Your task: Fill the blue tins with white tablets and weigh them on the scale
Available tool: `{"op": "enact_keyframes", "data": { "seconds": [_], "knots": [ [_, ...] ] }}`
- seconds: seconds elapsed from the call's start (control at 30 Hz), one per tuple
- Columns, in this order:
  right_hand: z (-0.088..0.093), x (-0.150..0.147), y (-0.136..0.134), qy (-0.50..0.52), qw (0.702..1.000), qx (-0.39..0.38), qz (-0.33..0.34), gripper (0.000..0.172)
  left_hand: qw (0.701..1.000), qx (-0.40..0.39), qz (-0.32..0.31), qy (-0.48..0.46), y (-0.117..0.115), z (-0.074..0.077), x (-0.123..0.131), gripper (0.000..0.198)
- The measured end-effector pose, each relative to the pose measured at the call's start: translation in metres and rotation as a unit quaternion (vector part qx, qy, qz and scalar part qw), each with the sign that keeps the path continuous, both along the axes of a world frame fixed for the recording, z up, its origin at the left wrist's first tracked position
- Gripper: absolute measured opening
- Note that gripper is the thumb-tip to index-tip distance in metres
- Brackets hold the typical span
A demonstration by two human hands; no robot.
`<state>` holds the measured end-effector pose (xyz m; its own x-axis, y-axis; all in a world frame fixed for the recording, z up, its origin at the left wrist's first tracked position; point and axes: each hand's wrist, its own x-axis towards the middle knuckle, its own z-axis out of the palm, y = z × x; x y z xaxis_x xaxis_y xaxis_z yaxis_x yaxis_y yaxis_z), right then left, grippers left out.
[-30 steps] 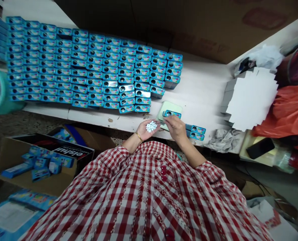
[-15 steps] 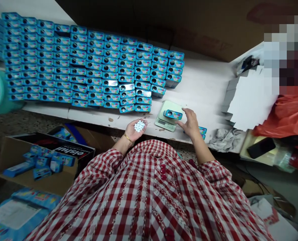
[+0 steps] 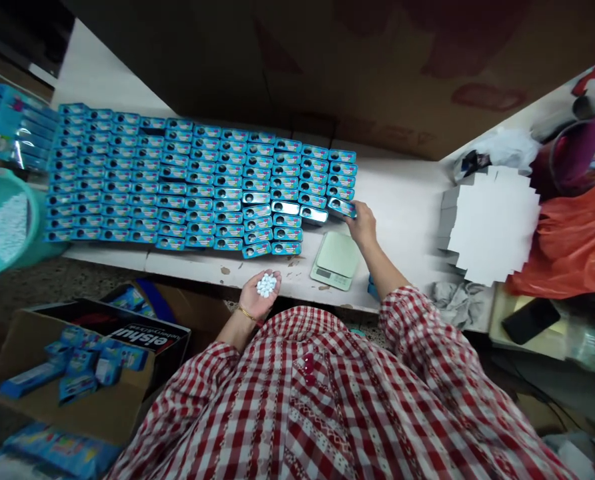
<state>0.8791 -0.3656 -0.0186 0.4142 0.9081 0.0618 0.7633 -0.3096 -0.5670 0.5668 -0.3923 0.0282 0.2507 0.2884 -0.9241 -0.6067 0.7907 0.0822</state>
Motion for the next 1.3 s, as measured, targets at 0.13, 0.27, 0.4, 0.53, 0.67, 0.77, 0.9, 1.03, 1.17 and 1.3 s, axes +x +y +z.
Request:
{"op": "enact_keyframes", "data": {
  "seconds": [0.13,0.27,0.4,0.53,0.67,0.77,0.9,1.03,1.17,1.3],
  "knots": [
    [-0.002,0.02,-0.018,0.05,0.998,0.035,-0.025,0.043,1.0,-0.005,-0.009,-0.001,0.0,0.0,-0.005,0.021],
    [0.02,0.062,-0.121,-0.016,0.999,0.018,-0.042,0.026,1.0,-0.002,-0.029,0.005,-0.001,-0.007,-0.005,0.024],
    [0.032,0.067,-0.196,-0.031,0.992,-0.119,0.039,0.022,0.997,-0.018,-0.076,0.008,-0.001,-0.01,0.01,0.026],
    [0.029,0.046,-0.198,-0.117,0.962,-0.241,0.047,0.017,0.995,-0.006,-0.1,-0.006,-0.001,-0.003,0.03,0.024],
    [0.05,0.03,-0.173,-0.179,0.952,-0.245,0.049,0.019,0.995,-0.003,-0.096,-0.02,-0.004,0.002,0.036,0.023],
    [0.071,0.007,-0.145,-0.207,0.95,-0.212,0.098,0.018,0.996,-0.004,-0.089,-0.021,-0.009,0.002,0.033,0.022],
    [0.081,-0.037,-0.098,-0.201,0.929,-0.252,0.18,0.021,0.997,-0.005,-0.073,-0.02,-0.016,0.002,0.031,0.021],
    [0.074,-0.052,-0.078,-0.179,0.926,-0.279,0.181,0.026,0.998,0.001,-0.063,-0.024,-0.018,0.003,0.025,0.023],
    [0.067,-0.02,-0.1,-0.134,0.962,-0.223,0.087,0.036,0.998,0.006,-0.053,-0.028,-0.018,-0.002,0.015,0.024],
    [0.051,0.01,-0.134,-0.069,0.976,-0.199,0.058,0.036,0.998,0.001,-0.06,-0.022,-0.017,-0.008,0.012,0.023]
  ]
}}
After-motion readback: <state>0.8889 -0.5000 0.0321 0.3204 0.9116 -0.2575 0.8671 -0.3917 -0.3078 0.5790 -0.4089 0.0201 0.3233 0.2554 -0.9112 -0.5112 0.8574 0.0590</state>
